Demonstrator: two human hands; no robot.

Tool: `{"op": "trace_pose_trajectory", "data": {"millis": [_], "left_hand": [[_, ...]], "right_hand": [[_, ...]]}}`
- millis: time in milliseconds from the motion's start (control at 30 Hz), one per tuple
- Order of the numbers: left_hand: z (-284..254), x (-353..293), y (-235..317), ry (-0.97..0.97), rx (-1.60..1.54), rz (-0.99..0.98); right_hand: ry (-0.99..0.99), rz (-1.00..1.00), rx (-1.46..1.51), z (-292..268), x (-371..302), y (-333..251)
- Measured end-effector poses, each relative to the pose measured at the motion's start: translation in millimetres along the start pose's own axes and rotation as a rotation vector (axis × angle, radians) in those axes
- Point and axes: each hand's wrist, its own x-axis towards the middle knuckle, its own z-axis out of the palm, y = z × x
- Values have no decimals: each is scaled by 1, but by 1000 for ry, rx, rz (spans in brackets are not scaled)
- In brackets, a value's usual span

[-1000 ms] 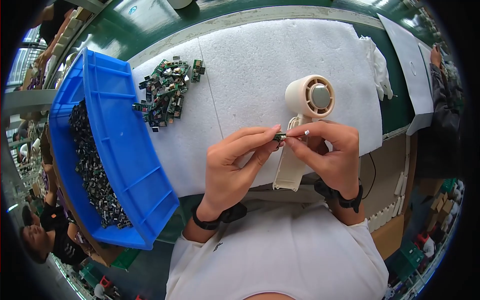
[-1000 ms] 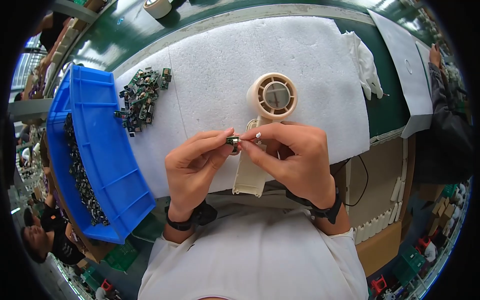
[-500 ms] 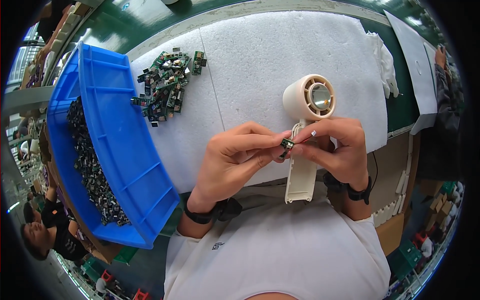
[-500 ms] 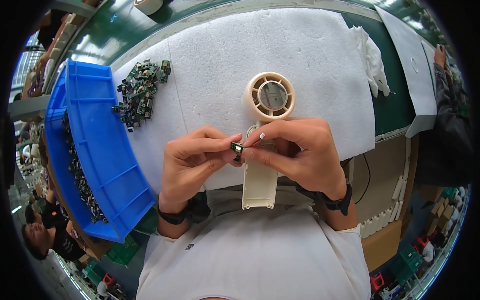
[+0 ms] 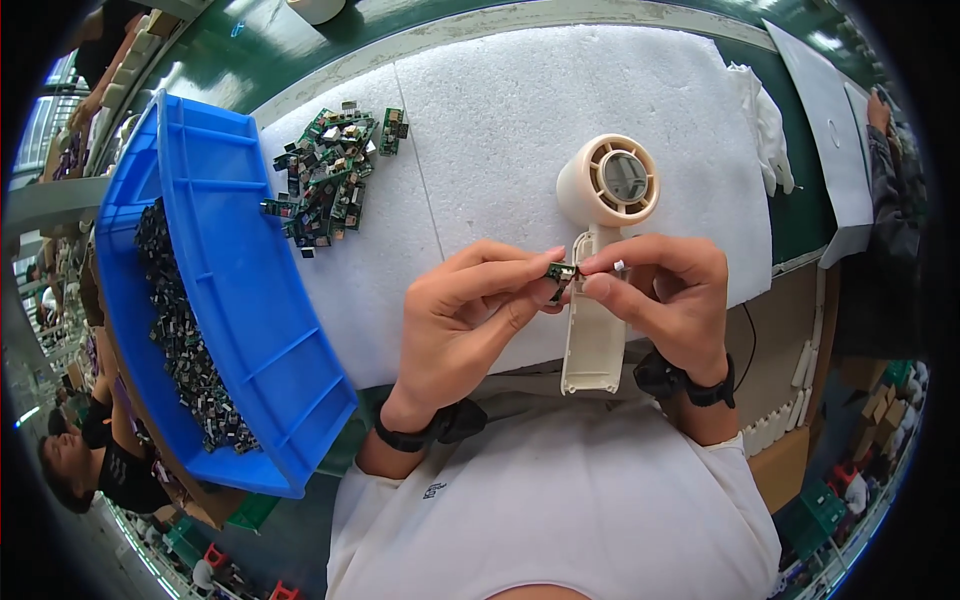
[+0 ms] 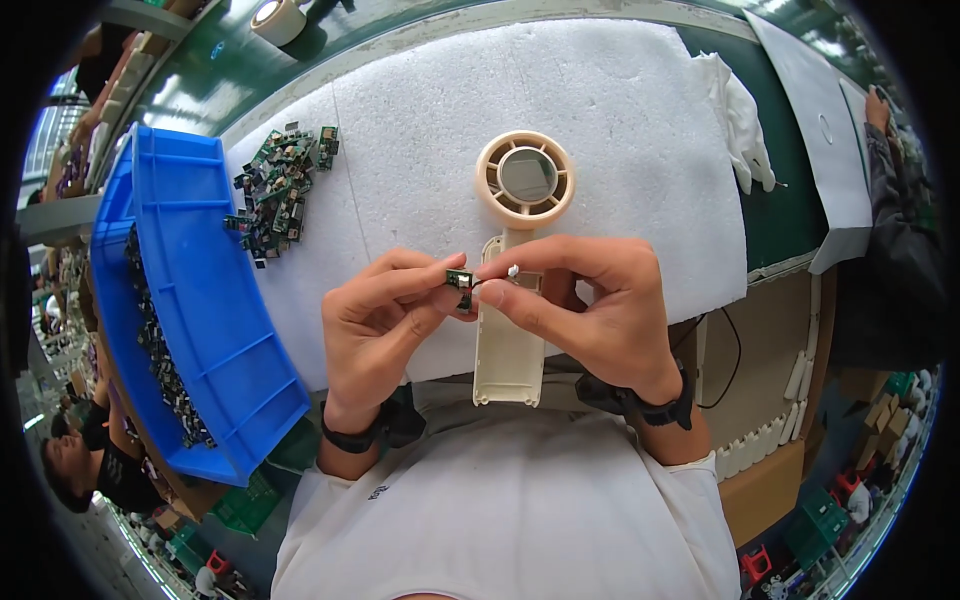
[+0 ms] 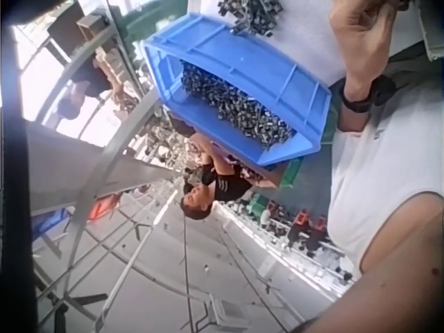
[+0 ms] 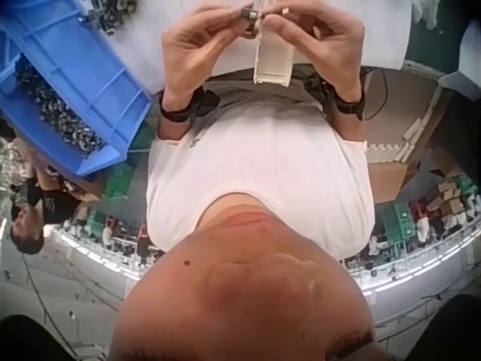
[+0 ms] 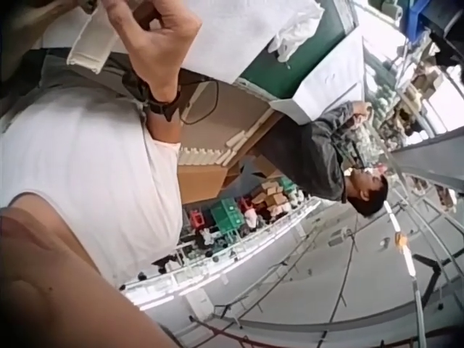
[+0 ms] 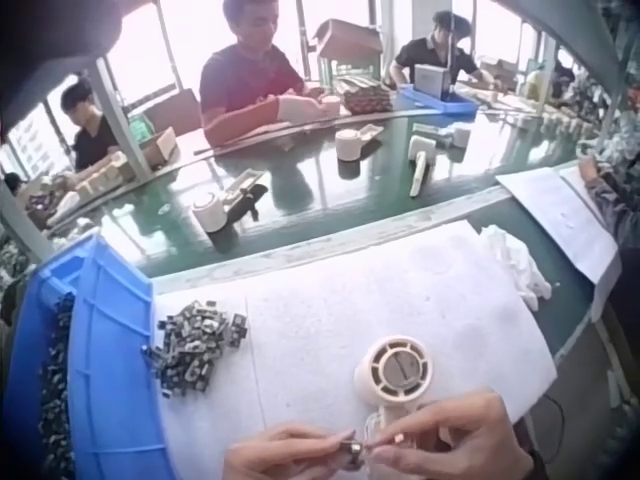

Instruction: Assembling small printed circuit boards into plastic housings on a production line.

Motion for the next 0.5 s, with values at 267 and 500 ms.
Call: {"op": "trace_pose_trajectory", "data": {"millis": [267,500], "left_hand": [[-2,0,1,-1,51,-2],[1,0,0,13,102,19]], "right_hand": [[-54,-8,-14,0,-6,-11],[-34,-28,-264,-4,-4,-26]]}}
